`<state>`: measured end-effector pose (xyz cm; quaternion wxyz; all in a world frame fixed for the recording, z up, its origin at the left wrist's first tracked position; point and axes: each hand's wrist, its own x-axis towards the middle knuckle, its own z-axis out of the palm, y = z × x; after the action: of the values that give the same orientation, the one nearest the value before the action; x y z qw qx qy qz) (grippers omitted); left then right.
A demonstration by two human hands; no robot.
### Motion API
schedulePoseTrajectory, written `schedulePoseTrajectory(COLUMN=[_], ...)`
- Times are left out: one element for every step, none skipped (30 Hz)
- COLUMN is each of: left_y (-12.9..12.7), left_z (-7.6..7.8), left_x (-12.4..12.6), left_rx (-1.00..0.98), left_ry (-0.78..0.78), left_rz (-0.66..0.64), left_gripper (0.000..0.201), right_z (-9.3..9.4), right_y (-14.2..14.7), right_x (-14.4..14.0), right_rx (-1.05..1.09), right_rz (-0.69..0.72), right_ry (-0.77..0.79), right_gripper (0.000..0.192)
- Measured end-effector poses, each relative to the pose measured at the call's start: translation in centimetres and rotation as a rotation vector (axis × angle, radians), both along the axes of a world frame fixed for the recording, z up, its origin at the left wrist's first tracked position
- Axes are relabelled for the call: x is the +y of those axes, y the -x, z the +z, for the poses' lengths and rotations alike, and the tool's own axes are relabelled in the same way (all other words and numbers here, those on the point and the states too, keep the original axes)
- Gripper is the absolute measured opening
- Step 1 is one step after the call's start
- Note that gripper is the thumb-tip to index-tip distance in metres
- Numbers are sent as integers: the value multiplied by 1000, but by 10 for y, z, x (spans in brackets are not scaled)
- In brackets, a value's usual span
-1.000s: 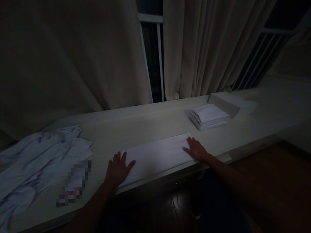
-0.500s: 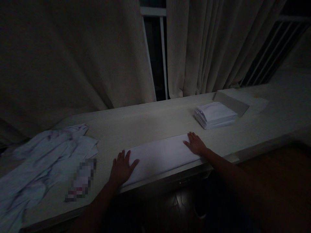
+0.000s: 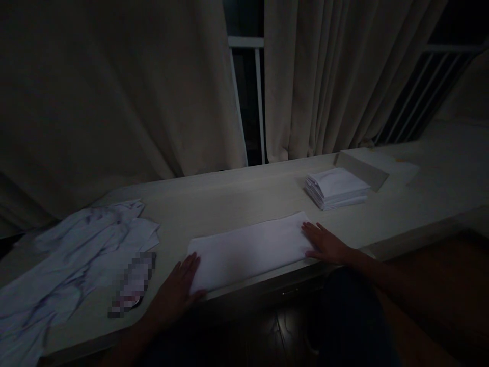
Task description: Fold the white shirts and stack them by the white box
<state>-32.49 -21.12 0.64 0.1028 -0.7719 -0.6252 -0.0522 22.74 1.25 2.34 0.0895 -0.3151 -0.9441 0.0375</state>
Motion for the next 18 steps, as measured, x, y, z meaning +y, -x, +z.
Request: schedulePoseTrajectory(left_y=[-1,-2,-4,-6,-8,-9,-9,-9,-9,-8,-7,-5,-4,-2,0,0,1,-1], left_z=[0,-2,-4,-7,-10,-12,-14,-15,-14,-13,-10,-7,-4,0,3,8,14,22], left_x=[-10,-18,-25,-29,-32,-35,-36,-38,-41,-44,-47,-52,-56,-60,-64,-67,-69,-69], left_rx=[8,8,5,1,2,8,19,32,42,46,38,16,-21,-72,-136,-209,-288,-368], left_ry=[16,23,21,10,-8,-25,-42,-52,-53,-43,-27,-8,9,21,26,23,16,11], left_rz=[-38,-55,-62,-65,-66,-68,-73,-78,-82,-86,-89,-86,-76,-57,-31,1,42,89], left_gripper=[94,99,102,101,98,94,88,83,78,75,74,73,71,67,62,55,49,44], right_z=[-2,-6,-10,-16,-21,-25,-28,-31,-32,-31,-30,-28,-25,-21,-15,-8,1,13], right_y=[-9,-16,-22,-26,-29,-30,-31,-32,-33,-35,-38,-42,-45,-48,-50,-52,-52,-51], right_x=[-9,-16,-22,-27,-31,-34,-37,-39,-42,-45,-48,-51,-55,-58,-62,-65,-67,-68], right_rx=[-19,-32,-34,-25,-5,22,52,80,106,127,151,178,214,260,319,386,451,515], right_rz=[49,70,68,50,20,-11,-36,-51,-55,-53,-48,-39,-29,-17,-9,-13,-35,-81], right_ry=[9,17,16,6,-12,-33,-54,-69,-78,-80,-77,-69,-56,-40,-20,5,40,86], right_gripper=[93,97,95,89,80,71,64,60,56,51,46,42,39,37,35,35,34,32])
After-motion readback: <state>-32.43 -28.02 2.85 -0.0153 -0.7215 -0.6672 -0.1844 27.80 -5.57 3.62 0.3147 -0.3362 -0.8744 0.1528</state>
